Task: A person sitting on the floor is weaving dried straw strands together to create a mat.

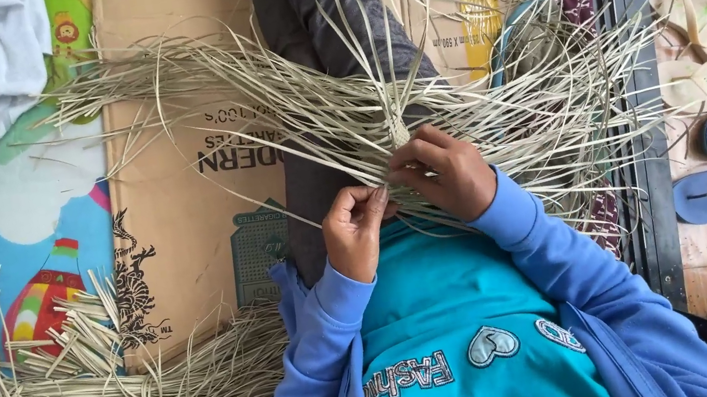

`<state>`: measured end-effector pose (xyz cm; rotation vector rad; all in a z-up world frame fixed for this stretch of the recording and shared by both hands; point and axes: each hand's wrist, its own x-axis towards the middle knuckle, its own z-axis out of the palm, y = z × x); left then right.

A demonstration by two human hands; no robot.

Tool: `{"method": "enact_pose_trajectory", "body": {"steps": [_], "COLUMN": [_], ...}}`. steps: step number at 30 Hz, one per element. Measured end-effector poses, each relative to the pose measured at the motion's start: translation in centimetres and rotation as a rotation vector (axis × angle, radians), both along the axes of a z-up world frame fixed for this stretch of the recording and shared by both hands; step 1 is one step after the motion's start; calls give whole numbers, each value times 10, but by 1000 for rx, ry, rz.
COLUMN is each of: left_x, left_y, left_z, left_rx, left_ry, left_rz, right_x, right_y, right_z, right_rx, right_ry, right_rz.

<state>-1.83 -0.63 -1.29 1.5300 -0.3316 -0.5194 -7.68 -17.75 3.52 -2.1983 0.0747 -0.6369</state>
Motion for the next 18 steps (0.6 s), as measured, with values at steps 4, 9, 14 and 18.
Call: {"method": "enact_pose_trajectory", "body": {"steps": [4,9,14,18], "left_x": [3,3,9,8], "left_y": [0,0,1,-1], "left_z": [-5,22,20,12], "left_rx": [10,215,184,114], "left_ry": [-64,-477,-471,-377], "left_rz": [5,100,78,41], "right_x": [-3,-11,-13,-8], "right_y": [2,21,-9,-38], "right_z": [-11,-7,-4,-19], "right_rx": [60,29,182,33], "right_ry": [29,141,126,32], "right_rz": [20,1,38,12]}}
